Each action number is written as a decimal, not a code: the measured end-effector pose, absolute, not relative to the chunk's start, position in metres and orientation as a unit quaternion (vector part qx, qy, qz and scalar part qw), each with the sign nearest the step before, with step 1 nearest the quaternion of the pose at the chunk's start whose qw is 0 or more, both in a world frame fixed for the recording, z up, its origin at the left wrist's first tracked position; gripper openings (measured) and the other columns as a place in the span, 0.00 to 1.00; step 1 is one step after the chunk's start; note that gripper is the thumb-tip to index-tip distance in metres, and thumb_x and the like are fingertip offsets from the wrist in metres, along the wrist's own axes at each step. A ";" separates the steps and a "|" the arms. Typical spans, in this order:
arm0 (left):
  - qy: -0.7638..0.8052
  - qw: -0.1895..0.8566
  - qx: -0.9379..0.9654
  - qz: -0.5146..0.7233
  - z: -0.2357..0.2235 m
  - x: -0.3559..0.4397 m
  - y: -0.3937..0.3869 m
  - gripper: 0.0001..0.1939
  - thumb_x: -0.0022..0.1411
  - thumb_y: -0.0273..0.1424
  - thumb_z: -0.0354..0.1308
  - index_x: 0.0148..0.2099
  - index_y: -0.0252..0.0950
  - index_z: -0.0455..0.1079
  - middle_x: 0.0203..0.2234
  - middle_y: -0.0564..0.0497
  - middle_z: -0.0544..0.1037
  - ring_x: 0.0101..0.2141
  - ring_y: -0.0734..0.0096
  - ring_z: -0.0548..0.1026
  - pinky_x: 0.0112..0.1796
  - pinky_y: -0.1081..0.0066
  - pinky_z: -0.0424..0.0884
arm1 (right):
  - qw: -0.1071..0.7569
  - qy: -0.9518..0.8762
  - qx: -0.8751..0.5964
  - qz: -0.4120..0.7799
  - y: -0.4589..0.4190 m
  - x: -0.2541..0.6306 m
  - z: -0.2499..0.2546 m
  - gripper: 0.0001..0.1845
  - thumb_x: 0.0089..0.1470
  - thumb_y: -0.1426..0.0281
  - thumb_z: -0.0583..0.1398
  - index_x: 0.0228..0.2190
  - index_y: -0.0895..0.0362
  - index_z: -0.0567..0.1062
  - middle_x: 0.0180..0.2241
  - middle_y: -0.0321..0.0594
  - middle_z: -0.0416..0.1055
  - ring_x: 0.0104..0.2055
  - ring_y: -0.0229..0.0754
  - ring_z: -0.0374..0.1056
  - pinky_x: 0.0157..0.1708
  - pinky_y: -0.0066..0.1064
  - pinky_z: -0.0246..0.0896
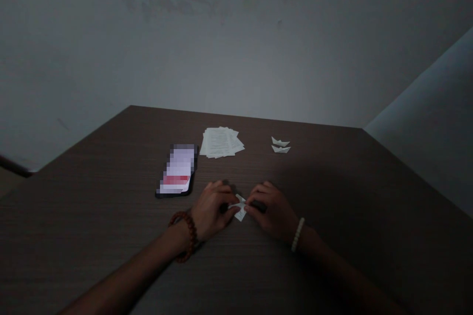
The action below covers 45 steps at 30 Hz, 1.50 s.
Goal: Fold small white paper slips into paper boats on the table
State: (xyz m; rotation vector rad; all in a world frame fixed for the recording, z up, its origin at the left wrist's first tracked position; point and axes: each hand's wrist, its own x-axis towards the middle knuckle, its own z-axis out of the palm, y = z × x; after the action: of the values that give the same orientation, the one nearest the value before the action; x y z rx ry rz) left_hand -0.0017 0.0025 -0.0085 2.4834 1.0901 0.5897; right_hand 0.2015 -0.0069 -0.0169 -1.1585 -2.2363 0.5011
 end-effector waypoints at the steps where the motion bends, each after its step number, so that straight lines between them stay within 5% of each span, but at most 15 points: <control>1: 0.387 0.184 0.879 0.208 -0.008 -0.001 0.002 0.06 0.61 0.31 0.55 0.34 0.38 0.73 0.30 0.50 0.74 0.37 0.62 0.67 0.36 0.63 0.60 | 0.284 -0.837 -0.429 0.183 -0.007 0.202 -0.016 0.01 0.51 0.73 0.63 0.29 0.56 0.75 0.32 0.38 0.70 0.37 0.41 0.62 0.38 0.33 0.56; 17: 0.302 0.166 0.906 0.244 -0.014 -0.012 0.009 0.13 0.61 0.21 0.50 0.41 0.37 0.73 0.35 0.48 0.75 0.36 0.66 0.69 0.38 0.65 0.63 | 0.301 -0.855 -0.392 0.158 -0.002 0.213 -0.018 0.01 0.52 0.74 0.63 0.28 0.57 0.76 0.30 0.38 0.73 0.33 0.40 0.62 0.36 0.33 0.56; 28: 0.250 -0.019 0.955 0.161 -0.008 -0.015 0.005 0.11 0.66 0.25 0.48 0.44 0.34 0.71 0.32 0.47 0.73 0.35 0.64 0.67 0.39 0.62 0.64 | 0.261 -0.915 -0.303 0.050 0.002 0.222 -0.015 0.11 0.56 0.79 0.56 0.35 0.55 0.77 0.32 0.38 0.74 0.33 0.40 0.60 0.34 0.32 0.56; 45: 0.226 -0.040 0.962 0.147 -0.007 -0.012 0.001 0.14 0.69 0.26 0.43 0.40 0.31 0.71 0.30 0.48 0.72 0.33 0.67 0.66 0.36 0.66 0.64 | 0.202 -0.934 -0.290 -0.053 -0.002 0.225 -0.011 0.06 0.59 0.75 0.56 0.35 0.57 0.74 0.34 0.40 0.71 0.36 0.41 0.60 0.36 0.32 0.58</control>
State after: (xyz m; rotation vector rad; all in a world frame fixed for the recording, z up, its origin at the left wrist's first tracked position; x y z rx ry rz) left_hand -0.0116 0.0008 -0.0066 3.1029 0.7297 0.4732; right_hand 0.2250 -0.0021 -0.0111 -0.8091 -2.6086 -0.1466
